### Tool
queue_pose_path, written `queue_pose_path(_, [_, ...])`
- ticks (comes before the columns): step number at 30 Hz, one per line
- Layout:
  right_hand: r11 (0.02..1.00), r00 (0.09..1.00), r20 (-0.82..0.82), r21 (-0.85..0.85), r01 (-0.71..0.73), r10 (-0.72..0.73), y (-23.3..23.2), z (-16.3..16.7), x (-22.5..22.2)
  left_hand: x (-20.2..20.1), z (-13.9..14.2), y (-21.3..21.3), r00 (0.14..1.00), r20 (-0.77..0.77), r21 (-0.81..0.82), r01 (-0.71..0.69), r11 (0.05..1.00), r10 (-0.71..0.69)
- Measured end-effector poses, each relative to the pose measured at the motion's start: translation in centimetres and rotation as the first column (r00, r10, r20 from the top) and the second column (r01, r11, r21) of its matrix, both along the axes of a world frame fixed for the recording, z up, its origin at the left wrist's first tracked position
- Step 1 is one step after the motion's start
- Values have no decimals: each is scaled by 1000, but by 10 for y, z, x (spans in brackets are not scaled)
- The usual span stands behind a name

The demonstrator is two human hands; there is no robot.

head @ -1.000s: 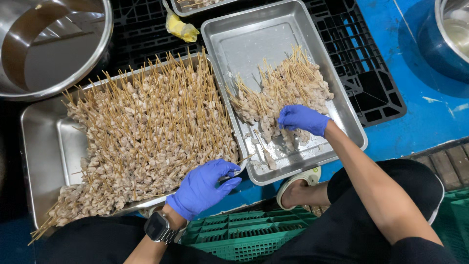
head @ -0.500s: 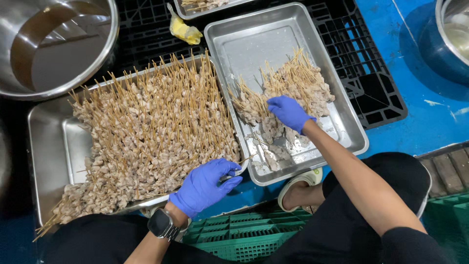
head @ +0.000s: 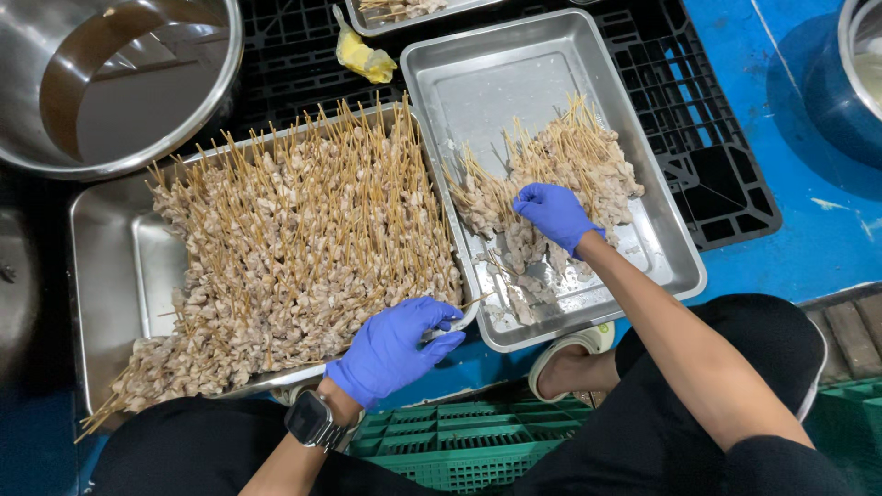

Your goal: The person sits at a low table and shapes portions of minced meat onto bamboo skewers by hand, pressing and arranging the meat along each stick. Finished skewers are laid onto metal trays, with trays of completed skewers accumulating nearby.

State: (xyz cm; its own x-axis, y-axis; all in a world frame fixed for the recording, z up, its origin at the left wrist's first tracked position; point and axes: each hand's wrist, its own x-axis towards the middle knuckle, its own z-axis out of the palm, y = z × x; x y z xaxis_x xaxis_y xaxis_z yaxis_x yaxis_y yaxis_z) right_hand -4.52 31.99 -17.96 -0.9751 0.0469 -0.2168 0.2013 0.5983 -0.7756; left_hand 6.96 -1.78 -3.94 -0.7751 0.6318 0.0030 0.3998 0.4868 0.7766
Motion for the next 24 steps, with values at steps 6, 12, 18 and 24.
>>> queue_pose_path(6, [994,993,47,15,-111,110,9,26,7,-2,-3,1,999,-30,8,21,1000,-21])
queue_pose_path(12, [965,965,107,-136,-223,238,26,57,13,-3,-4,2,997,-55,-21,44,999,-45])
queue_pose_path(18, [880,851,226,-154,-449,474,0,53,33,-2,-3,3,1000,-2,-65,31,997,-31])
queue_pose_path(24, [781,819,446,334,-527,361,-18,24,55,-1,-1,2,999,11,-47,31,998,-30])
